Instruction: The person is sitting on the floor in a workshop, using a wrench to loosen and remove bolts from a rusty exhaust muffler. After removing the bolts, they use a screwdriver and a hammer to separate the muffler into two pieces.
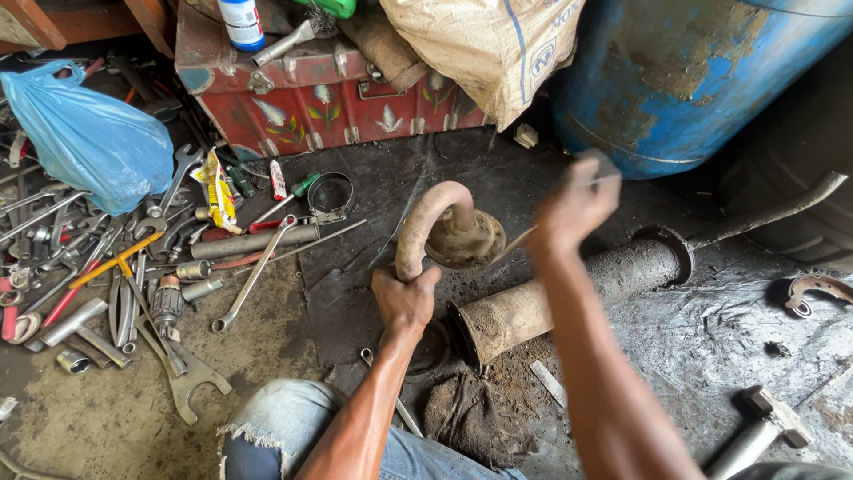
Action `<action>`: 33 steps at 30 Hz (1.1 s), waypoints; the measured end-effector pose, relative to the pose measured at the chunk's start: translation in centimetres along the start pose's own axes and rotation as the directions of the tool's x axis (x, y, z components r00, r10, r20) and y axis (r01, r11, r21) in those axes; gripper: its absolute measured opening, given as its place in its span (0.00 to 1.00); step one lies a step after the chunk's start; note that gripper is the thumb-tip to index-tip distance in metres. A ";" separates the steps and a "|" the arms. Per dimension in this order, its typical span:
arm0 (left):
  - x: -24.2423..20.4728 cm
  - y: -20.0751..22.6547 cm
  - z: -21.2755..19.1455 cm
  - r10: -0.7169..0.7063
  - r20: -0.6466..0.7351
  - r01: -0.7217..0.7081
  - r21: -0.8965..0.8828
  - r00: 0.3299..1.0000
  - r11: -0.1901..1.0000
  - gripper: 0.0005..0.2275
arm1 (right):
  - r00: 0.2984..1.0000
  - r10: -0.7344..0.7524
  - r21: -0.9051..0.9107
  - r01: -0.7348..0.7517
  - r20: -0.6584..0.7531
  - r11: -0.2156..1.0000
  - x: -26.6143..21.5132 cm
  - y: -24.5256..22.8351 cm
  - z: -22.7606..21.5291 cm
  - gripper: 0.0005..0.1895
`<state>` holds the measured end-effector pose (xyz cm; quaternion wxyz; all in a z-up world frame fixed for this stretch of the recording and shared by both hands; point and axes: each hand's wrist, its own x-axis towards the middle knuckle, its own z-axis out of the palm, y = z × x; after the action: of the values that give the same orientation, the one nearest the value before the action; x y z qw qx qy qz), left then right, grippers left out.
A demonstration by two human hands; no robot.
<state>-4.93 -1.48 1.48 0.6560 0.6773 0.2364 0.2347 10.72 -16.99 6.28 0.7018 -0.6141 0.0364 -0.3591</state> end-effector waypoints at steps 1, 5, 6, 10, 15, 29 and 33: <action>0.0 -0.1 0.0 -0.038 0.002 0.038 0.007 0.999 0.999 0.08 | 0.947 -0.316 -0.208 0.320 0.050 0.924 -2.0 0.6 0.7 0.15; 0.3 -0.4 -0.2 0.039 -0.109 -0.046 -0.068 0.993 0.997 0.09 | 0.967 0.232 0.045 -0.228 -0.104 0.973 -2.0 -0.8 0.4 0.13; 0.4 -0.5 -0.3 0.016 -0.113 -0.024 -0.075 0.993 0.997 0.08 | 0.950 0.306 0.178 -0.290 -0.069 0.940 -0.2 -1.8 -0.4 0.16; 0.2 -0.4 0.1 0.025 -0.071 -0.028 -0.041 0.997 0.999 0.05 | 0.882 0.468 0.463 -0.395 -0.049 0.793 6.2 -4.7 -1.3 0.18; 0.5 -0.5 0.2 -0.072 -0.037 0.075 0.102 0.997 0.992 0.06 | 0.925 0.379 0.225 -0.365 -0.023 0.904 -0.2 -2.4 2.4 0.14; -0.2 -0.8 0.8 0.074 0.027 -0.076 0.077 0.997 0.994 0.08 | 0.981 0.151 0.293 -0.182 0.125 0.939 1.8 -6.7 1.0 0.16; -0.2 -0.8 0.4 0.109 0.034 -0.112 0.125 0.993 0.986 0.10 | 0.949 0.309 0.249 -0.313 0.056 0.917 1.0 -5.8 0.1 0.18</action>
<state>-4.83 -1.89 0.68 0.6009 0.7327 0.2039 0.2460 8.88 -17.43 11.81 0.8231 -0.5081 0.0819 -0.2399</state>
